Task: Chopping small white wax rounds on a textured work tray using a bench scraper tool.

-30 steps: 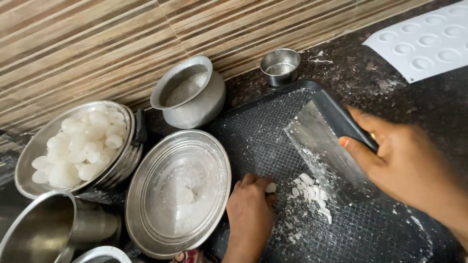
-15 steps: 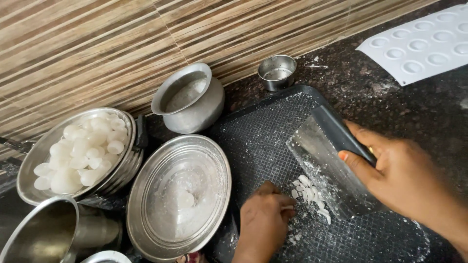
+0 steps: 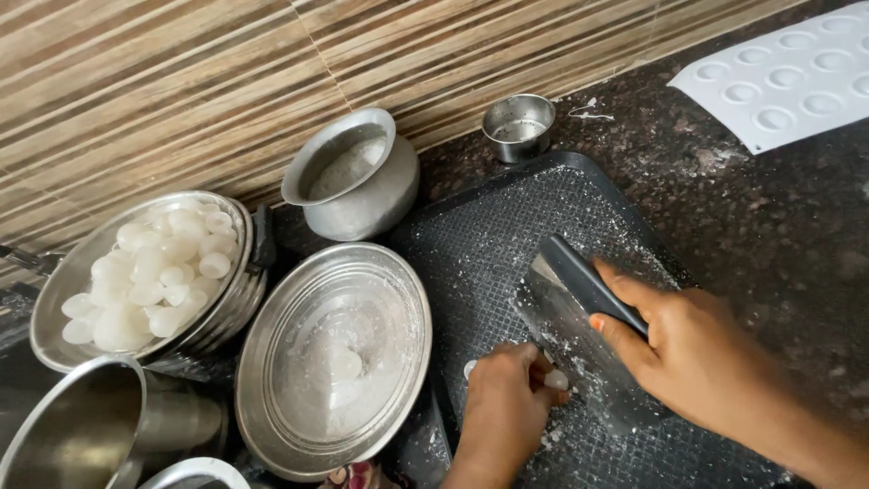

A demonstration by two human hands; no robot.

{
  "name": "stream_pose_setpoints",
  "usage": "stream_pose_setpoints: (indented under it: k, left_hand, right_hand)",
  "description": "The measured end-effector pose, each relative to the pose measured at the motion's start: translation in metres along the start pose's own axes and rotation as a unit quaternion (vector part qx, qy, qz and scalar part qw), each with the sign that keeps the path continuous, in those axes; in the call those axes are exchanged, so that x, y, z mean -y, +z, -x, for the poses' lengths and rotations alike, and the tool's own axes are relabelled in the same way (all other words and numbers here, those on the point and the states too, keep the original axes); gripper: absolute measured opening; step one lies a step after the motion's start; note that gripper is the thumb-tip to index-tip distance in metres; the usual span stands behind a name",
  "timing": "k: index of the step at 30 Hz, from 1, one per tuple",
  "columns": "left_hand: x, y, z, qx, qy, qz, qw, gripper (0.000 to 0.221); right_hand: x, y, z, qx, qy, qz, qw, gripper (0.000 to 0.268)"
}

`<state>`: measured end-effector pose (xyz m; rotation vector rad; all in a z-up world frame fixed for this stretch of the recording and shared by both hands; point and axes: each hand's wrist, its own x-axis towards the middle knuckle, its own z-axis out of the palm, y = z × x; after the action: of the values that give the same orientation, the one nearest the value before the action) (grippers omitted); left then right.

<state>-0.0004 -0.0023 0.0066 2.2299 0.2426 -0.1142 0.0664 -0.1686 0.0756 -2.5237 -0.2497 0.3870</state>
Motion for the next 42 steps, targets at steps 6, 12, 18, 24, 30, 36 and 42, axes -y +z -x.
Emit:
stream_pose_setpoints:
  k: [6,12,18,24,30,36,42]
  left_hand:
    - [0.004,0.004,0.000,-0.009,-0.004,-0.017,1.000,0.018]
    - [0.009,0.009,-0.003,-0.029,0.005,-0.019,0.999,0.016]
    - [0.012,0.015,-0.002,-0.029,-0.013,-0.020,0.999,0.018]
    - [0.016,0.019,-0.005,-0.031,0.003,-0.017,0.999,0.015]
    - [0.028,0.018,-0.005,-0.032,0.038,-0.014,0.999,0.013]
    - [0.017,0.005,0.001,-0.011,0.019,-0.021,1.000,0.010]
    - [0.004,-0.004,0.001,0.011,-0.004,-0.016,1.000,0.011]
  right_hand:
    - [0.006,0.003,-0.001,0.040,0.028,0.052,0.997,0.066]
    - [0.001,0.017,-0.006,0.057,-0.028,0.103,0.993,0.068]
    - [0.013,0.019,-0.015,0.056,-0.008,0.079,0.995,0.068]
    - [0.012,0.034,-0.031,0.019,-0.097,0.084,0.992,0.067]
    - [0.034,0.019,-0.039,0.100,-0.033,0.141,0.984,0.063]
    - [0.015,0.001,-0.023,0.049,-0.003,0.076,0.996,0.067]
    - [0.011,0.001,-0.006,0.022,-0.025,0.070,0.997,0.072]
